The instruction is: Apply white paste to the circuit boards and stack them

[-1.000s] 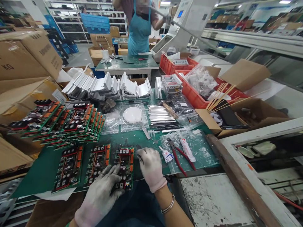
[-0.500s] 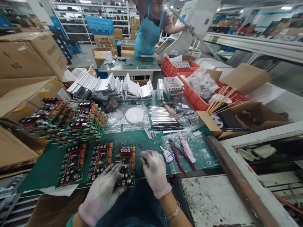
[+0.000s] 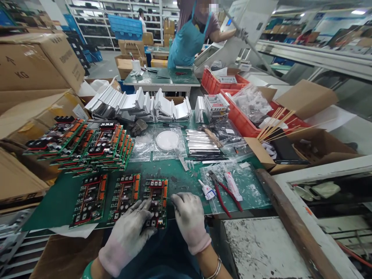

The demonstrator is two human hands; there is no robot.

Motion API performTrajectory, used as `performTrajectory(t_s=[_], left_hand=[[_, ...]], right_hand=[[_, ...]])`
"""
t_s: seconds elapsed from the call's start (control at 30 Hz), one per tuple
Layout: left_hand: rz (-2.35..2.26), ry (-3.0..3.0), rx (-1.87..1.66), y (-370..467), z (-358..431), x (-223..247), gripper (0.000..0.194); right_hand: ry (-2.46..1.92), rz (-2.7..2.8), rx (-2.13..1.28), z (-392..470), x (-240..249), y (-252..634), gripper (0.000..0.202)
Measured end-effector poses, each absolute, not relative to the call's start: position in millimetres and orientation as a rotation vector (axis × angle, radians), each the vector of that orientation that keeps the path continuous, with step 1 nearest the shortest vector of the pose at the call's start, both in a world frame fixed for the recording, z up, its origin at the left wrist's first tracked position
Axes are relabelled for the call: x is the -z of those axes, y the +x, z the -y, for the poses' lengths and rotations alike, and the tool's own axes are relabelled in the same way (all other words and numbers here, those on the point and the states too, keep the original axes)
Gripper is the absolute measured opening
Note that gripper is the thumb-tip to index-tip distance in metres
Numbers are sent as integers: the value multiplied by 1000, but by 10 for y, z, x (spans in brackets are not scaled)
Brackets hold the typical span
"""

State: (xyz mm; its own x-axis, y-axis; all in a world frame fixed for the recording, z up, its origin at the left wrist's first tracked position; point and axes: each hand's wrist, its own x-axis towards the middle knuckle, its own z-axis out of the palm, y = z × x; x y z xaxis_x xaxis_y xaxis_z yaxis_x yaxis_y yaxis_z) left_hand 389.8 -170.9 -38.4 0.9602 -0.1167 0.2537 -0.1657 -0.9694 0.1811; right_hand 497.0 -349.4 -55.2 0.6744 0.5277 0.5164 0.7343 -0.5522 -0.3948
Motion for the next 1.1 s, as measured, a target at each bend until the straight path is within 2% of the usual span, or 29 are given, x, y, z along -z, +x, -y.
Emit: performTrajectory(t_s=[0.17, 0.53, 0.8, 0.97, 1.1], left_hand=[[193, 2870, -251, 3903, 1684, 415, 31], [67, 2828, -179, 3900, 1764, 258, 21], [-25, 2808, -405, 4049, 1520, 86, 39], [-474, 2925, -377, 4213, 932, 15, 29], [-430, 2934, -363, 4331, 729, 117, 15]], right_hand=[[-2277, 949, 454, 3462, 610, 4972, 22], [-2169, 837, 404, 3634, 658, 4975, 14], [-2079, 563, 335, 3701, 755, 4881, 22], [-2108, 505, 333, 3691, 725, 4871, 26], [-2030, 690, 300, 3552, 580, 4875, 18]])
